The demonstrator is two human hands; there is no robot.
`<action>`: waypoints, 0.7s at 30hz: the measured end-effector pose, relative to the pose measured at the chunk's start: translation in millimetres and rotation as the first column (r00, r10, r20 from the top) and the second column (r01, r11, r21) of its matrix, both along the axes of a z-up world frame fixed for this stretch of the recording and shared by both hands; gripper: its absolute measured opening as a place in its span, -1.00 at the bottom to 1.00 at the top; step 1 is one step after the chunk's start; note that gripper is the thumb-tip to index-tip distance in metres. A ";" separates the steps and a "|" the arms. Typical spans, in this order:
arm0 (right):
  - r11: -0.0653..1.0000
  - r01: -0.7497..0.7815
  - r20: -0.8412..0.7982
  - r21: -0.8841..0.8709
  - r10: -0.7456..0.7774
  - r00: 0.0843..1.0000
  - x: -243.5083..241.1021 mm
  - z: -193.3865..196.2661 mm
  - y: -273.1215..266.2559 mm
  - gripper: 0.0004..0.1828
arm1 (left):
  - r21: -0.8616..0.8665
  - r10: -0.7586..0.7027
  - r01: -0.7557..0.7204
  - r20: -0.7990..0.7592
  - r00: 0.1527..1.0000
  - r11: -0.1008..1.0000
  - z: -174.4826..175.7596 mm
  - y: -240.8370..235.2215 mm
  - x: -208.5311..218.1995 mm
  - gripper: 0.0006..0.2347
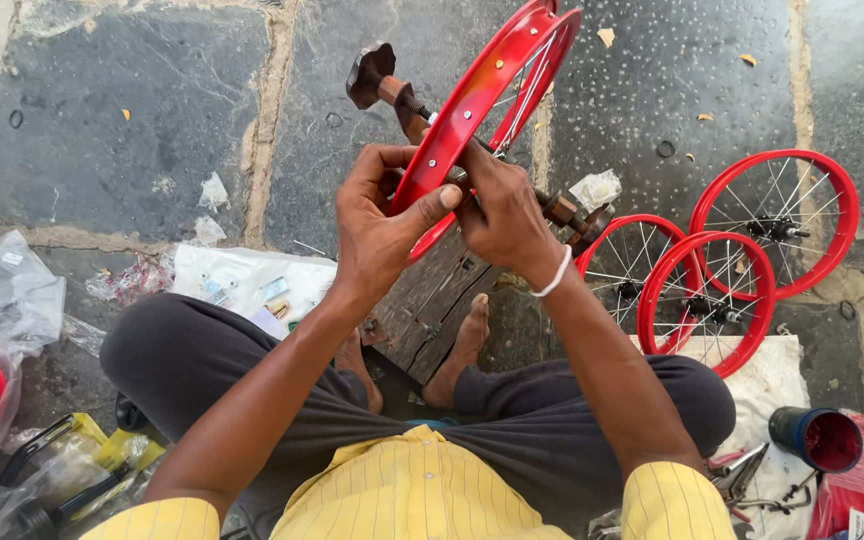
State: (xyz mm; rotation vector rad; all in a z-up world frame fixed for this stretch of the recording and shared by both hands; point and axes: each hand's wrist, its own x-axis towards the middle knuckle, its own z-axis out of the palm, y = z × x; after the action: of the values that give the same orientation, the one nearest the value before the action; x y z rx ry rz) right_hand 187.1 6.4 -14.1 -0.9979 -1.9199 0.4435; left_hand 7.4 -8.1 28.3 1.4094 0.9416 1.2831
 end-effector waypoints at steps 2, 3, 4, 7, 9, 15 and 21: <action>0.970 0.218 -0.022 0.106 -0.217 0.976 -15.3 4.5 2.9 -0.56 | 0.019 0.080 -0.078 -0.076 0.994 0.997 2.1 -0.4 2.6 -0.58; 0.934 0.323 -0.045 0.156 -0.320 0.946 -25.8 7.7 2.4 -0.59 | 0.027 0.128 -0.126 -0.099 0.987 0.992 3.3 -0.4 4.7 -0.57; 0.900 0.388 -0.126 0.199 -0.369 0.921 -38.1 9.3 -2.0 -0.64 | 0.031 0.174 -0.172 -0.124 0.977 0.985 3.9 -1.4 6.2 -0.57; 0.813 0.525 -0.351 0.252 -0.429 0.832 -73.8 12.0 -24.7 -0.71 | 0.141 0.192 -0.167 -0.193 0.962 0.976 7.3 0.6 6.2 -0.57; 0.814 0.540 -0.457 0.212 -0.406 0.791 -84.3 14.3 -31.3 -0.65 | 0.195 0.131 -0.091 -0.204 0.970 0.977 8.7 4.7 3.4 -0.57; 0.986 0.167 -0.242 -0.019 -0.166 0.956 -25.7 36.3 -15.0 -0.56 | 0.149 -0.002 0.027 -0.160 0.987 0.989 10.1 12.0 -2.9 -0.55; 0.998 -0.064 -0.010 0.002 0.064 0.998 2.7 22.0 5.5 -0.47 | 0.054 0.151 -0.145 -0.155 0.976 0.988 2.6 -0.6 3.5 -0.63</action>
State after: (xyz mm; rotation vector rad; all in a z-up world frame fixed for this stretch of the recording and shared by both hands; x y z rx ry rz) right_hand 189.8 11.9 7.9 -0.9335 -1.9477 0.4828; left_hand 10.9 -8.7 30.9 1.5152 1.1515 1.3209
